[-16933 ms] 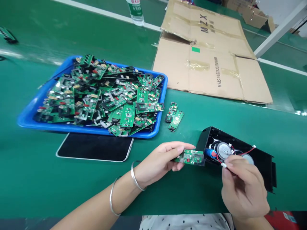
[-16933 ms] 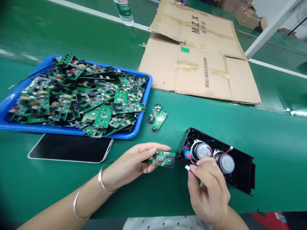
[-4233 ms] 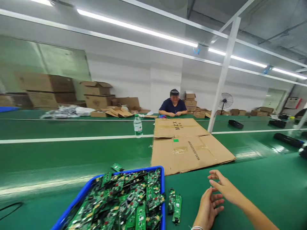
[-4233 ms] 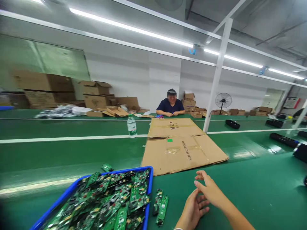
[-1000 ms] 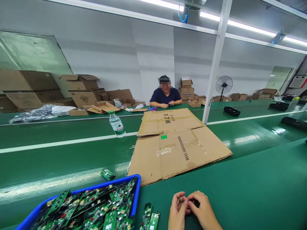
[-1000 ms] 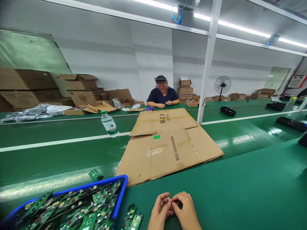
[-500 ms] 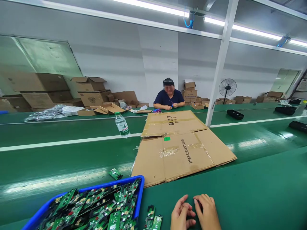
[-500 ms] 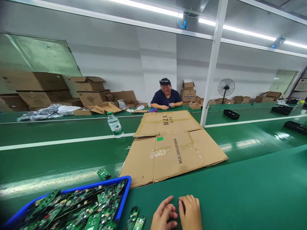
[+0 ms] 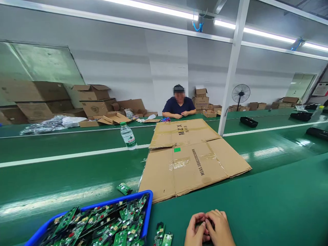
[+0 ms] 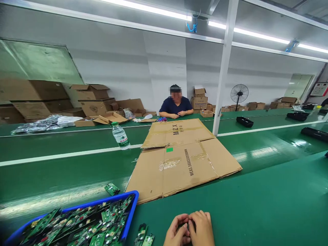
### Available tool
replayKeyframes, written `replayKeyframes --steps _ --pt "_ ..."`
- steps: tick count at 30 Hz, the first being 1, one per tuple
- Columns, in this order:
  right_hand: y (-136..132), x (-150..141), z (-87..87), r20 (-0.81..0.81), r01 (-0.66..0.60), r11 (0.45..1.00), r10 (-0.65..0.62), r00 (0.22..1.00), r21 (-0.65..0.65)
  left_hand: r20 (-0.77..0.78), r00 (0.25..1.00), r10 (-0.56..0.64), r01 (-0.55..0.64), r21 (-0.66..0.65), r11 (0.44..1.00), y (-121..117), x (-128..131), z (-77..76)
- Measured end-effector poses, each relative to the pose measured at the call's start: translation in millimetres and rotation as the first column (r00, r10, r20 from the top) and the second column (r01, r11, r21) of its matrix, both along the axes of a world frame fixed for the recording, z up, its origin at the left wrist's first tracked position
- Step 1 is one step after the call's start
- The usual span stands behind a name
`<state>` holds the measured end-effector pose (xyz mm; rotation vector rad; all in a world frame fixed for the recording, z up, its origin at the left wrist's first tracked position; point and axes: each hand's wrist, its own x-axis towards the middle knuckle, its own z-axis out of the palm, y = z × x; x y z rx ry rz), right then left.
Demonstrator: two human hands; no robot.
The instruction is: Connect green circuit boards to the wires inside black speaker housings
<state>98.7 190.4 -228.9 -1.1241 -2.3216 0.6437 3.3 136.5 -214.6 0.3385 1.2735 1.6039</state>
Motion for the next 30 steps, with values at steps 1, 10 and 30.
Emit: replayKeyframes --steps 1,10,30 --pt "-1 -1 3.1 -0.001 0.009 1.000 -0.009 1.000 -0.008 0.004 1.000 0.008 -0.008 0.000 1.000 0 0 -0.1" --pt "-4 -2 15.6 -0.034 0.014 0.997 -0.017 0.999 -0.080 0.080 0.996 0.027 -0.027 -0.007 1.000 0 -3 -1.8" --pt "-8 -3 24.7 -0.126 0.043 0.988 -0.062 0.990 -0.149 0.152 0.988 0.020 -0.022 0.012 1.000 -1 -6 2.1"
